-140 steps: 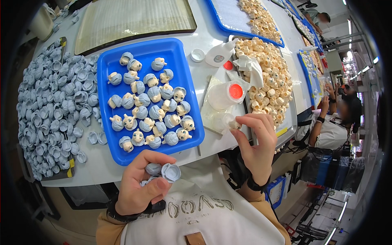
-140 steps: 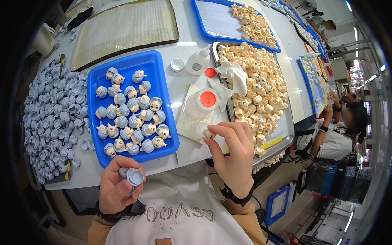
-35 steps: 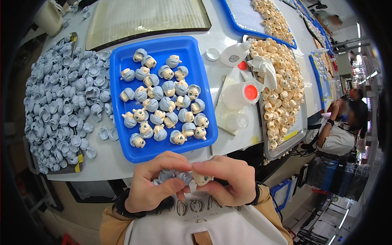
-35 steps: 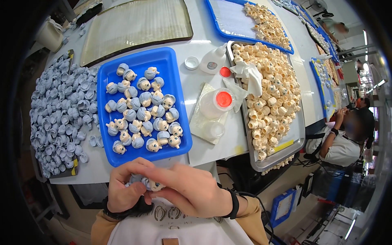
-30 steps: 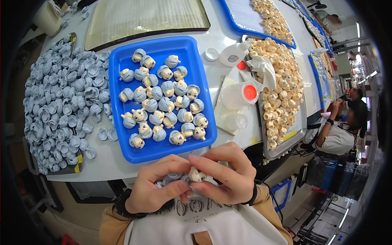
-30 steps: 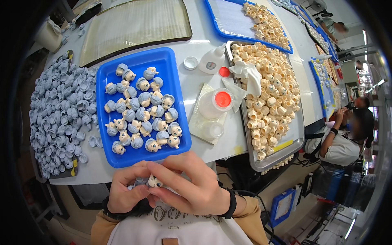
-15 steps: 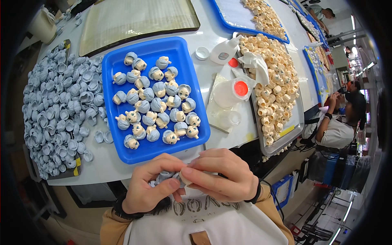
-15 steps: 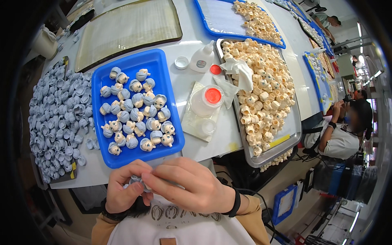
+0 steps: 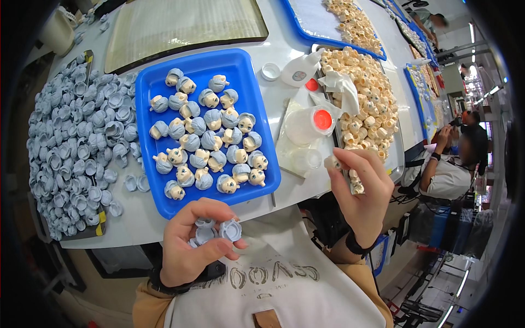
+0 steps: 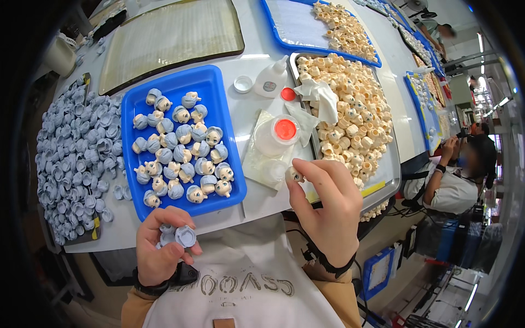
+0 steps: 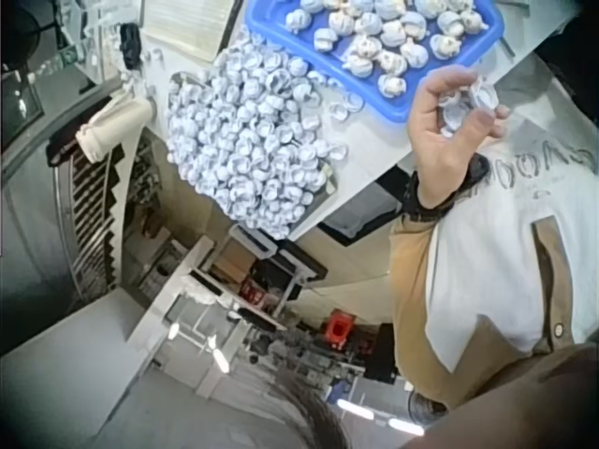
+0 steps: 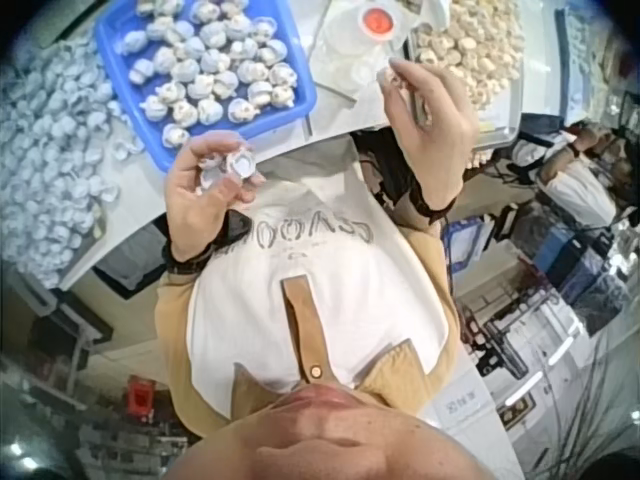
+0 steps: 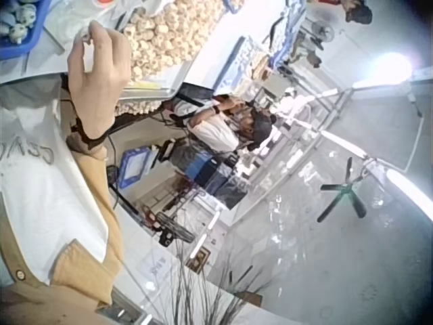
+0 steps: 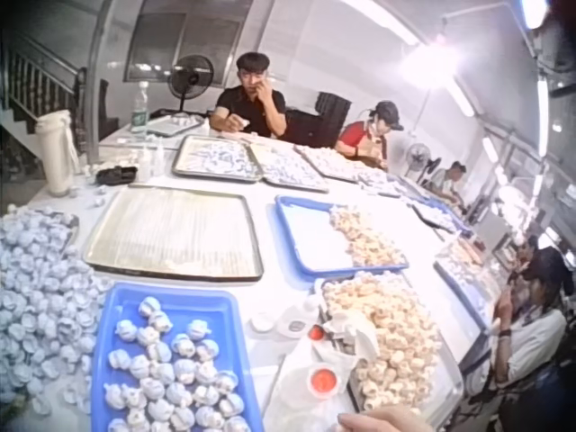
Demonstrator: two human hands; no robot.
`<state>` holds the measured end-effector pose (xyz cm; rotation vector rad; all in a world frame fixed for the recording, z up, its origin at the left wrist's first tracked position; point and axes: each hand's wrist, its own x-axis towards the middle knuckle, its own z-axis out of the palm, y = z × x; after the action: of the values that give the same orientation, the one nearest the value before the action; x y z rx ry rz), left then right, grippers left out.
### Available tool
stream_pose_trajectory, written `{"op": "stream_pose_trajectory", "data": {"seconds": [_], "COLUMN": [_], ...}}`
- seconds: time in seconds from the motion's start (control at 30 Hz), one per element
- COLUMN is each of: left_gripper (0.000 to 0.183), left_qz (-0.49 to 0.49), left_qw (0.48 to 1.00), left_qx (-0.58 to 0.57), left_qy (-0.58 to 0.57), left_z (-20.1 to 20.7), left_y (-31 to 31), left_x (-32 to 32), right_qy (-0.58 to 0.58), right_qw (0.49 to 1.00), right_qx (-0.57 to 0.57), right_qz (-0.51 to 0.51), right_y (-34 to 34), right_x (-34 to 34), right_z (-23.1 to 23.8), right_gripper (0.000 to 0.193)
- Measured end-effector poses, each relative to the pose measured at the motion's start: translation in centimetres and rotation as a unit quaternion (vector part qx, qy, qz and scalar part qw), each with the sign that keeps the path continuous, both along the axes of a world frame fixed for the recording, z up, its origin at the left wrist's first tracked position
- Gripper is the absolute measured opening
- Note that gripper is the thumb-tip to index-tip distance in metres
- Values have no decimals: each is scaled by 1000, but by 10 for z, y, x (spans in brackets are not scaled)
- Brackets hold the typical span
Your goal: The person uses a small tool to apply red paint to the lips of small doll heads. They then pick up a doll head and a grey hairpiece, apply glue to the hairpiece, and attach it to the head. The person repeats this process for multiple doll heads, placing the finished units on a blue tray.
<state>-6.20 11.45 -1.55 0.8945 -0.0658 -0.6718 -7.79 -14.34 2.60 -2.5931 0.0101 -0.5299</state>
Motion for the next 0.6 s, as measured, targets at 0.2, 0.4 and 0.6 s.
{"op": "stream_pose_trajectory", "data": {"seconds": [0.2,0.4,0.6], "left_gripper": [30,37,35], "left_qz": [-3,7,8], "left_qw": [1000,999,999], "left_qx": [18,20,23], "left_qy": [-9,46,25], "left_z": [0,6,2], "left_y": [-1,0,0], "left_x": [2,1,0], "right_qy": [1,17,1], "right_qw": [996,995,997], "right_qx": [-65,-94,-71], "right_qz": [55,43,18], "right_y": [-1,-1,0], "right_x": [7,6,-2], "right_z": [-9,-13,-17], "right_gripper": [28,26,27]}}
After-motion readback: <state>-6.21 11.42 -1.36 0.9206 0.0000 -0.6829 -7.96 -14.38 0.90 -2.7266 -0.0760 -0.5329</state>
